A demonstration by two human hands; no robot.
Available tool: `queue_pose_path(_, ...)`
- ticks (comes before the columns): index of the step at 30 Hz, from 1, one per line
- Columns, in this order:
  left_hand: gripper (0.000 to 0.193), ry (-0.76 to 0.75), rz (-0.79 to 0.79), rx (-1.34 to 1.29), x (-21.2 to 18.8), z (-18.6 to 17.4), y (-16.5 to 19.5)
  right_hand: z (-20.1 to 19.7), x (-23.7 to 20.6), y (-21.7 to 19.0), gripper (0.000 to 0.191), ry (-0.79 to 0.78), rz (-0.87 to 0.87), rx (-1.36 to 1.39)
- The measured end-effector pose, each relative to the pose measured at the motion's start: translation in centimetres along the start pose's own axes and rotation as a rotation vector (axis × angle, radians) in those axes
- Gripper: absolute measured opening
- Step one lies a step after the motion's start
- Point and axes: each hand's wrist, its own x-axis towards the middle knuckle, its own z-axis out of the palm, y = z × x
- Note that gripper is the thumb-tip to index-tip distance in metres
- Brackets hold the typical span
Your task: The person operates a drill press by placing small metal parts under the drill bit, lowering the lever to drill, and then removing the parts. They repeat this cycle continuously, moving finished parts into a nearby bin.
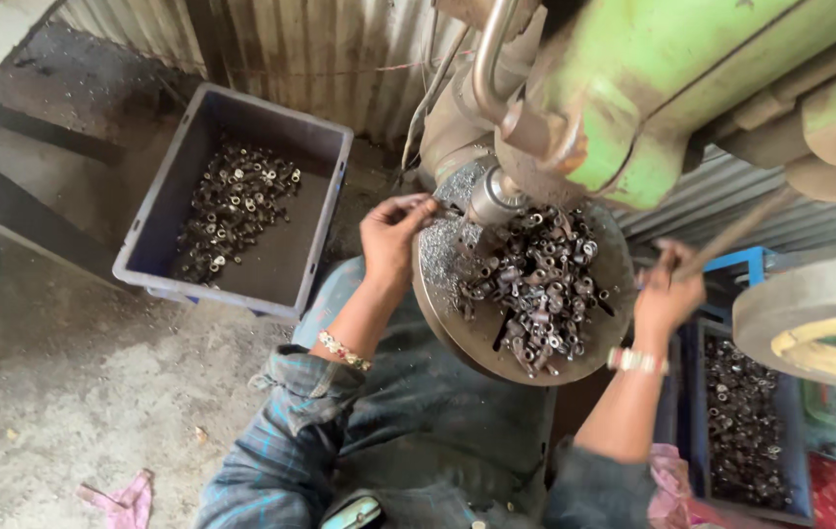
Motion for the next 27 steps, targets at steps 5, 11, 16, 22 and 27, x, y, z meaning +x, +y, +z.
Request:
queue_pose_path(5,0.025,0.124,-0.071,0.170,0.3,0.0,0.4,-2.9,-3.2,-1.9,0.009,-0.056,0.046,-0.132)
queue_pose_path(11,0.027,0.163,-0.058,0.389,0.5,1.9,0.9,-2.9,-3.2,-2.5,0.009,-0.063,0.027,-0.225)
queue_pose_path(16,0.027,0.092,-0.181,0.405,1.8,1.9,0.7,-2.5,-3.4,-2.7,0.011,-0.039,0.005,-0.239)
queue_pose_path(22,0.028,-0.015,-0.321,0.132,2.0,1.4,-0.5,-0.2,-0.6,-1.0,0.015,-0.020,-0.064,-0.202)
queue_pose_path(27,0.028,-0.023,-0.350,0.174,1.7,1.3,-0.6,4.0,6.9,1.5,0.013,-0.055,-0.249,-0.160)
